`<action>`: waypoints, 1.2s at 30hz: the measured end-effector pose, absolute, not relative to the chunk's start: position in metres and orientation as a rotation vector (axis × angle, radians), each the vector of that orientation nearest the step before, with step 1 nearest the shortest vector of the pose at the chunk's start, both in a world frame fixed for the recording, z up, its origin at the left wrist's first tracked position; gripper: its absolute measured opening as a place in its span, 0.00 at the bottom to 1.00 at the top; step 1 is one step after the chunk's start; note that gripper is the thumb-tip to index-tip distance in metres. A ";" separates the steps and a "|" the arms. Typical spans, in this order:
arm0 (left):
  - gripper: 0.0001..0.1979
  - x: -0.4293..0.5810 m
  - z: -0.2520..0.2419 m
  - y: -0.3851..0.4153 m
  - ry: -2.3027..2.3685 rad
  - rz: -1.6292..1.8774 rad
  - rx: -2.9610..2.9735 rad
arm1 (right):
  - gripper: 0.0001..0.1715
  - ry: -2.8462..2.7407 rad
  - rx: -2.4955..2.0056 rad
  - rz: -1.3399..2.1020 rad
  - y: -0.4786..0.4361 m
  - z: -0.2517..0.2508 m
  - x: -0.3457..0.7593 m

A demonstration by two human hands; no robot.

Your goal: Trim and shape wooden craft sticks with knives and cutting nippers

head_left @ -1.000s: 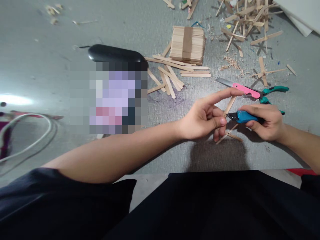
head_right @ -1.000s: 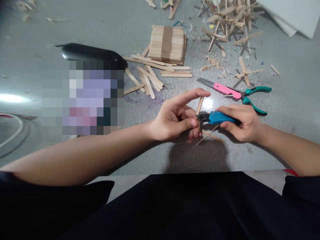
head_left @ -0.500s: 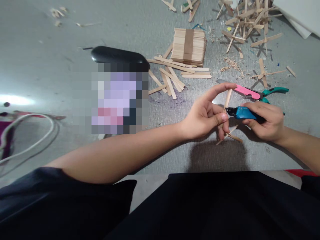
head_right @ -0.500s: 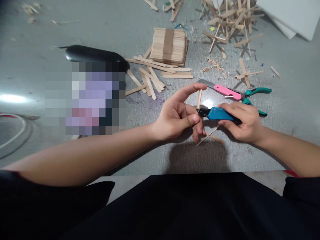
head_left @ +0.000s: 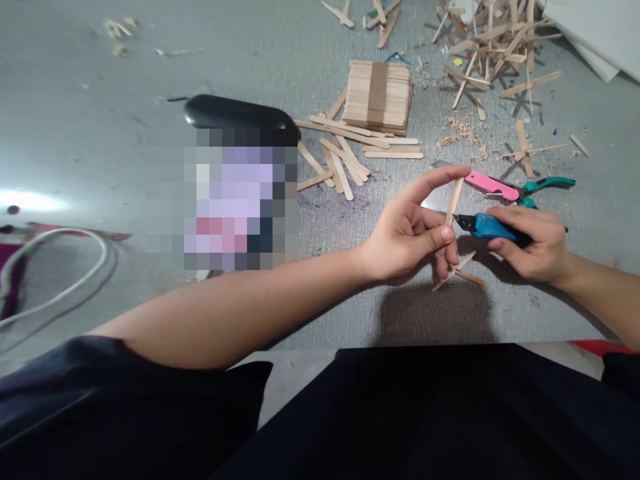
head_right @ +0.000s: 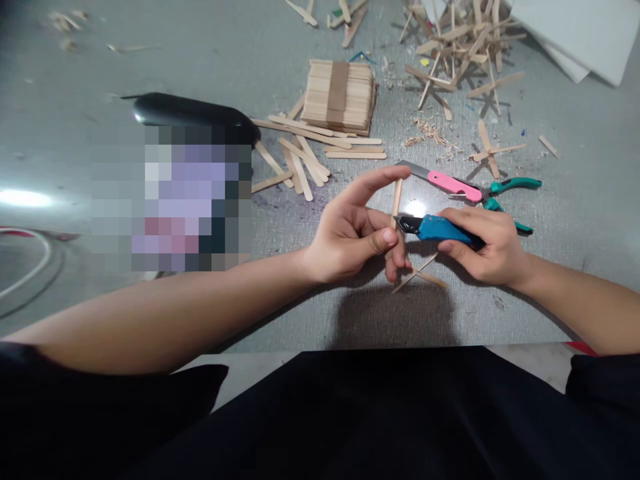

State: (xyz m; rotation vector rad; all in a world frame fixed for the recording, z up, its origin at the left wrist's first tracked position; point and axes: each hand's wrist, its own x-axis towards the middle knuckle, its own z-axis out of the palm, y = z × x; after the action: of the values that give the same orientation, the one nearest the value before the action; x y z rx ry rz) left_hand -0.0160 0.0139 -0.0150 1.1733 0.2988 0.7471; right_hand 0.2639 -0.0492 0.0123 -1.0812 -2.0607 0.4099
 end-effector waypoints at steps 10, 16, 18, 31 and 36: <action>0.46 -0.016 -0.013 0.019 0.265 0.740 1.195 | 0.16 -2.080 -1.107 0.407 -0.049 0.012 0.266; 0.44 -0.016 -0.013 0.019 0.251 0.757 1.222 | 0.16 -2.072 -1.114 0.439 -0.050 0.011 0.267; 0.43 -0.017 -0.014 0.020 0.236 0.748 1.213 | 0.17 -2.065 -1.111 0.441 -0.050 0.010 0.266; 0.42 -0.019 -0.017 0.021 0.253 0.732 1.231 | 0.19 -2.056 -1.093 0.432 -0.052 0.009 0.265; 0.40 -0.017 -0.019 0.022 0.232 0.760 1.266 | 0.17 -2.060 -1.090 0.468 -0.050 0.011 0.266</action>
State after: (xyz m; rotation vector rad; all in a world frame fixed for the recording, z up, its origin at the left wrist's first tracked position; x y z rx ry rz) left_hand -0.0172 0.0218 -0.0190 1.2657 0.2317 0.7601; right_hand 0.2657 -0.0502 0.0109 -1.0897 -2.0602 0.4678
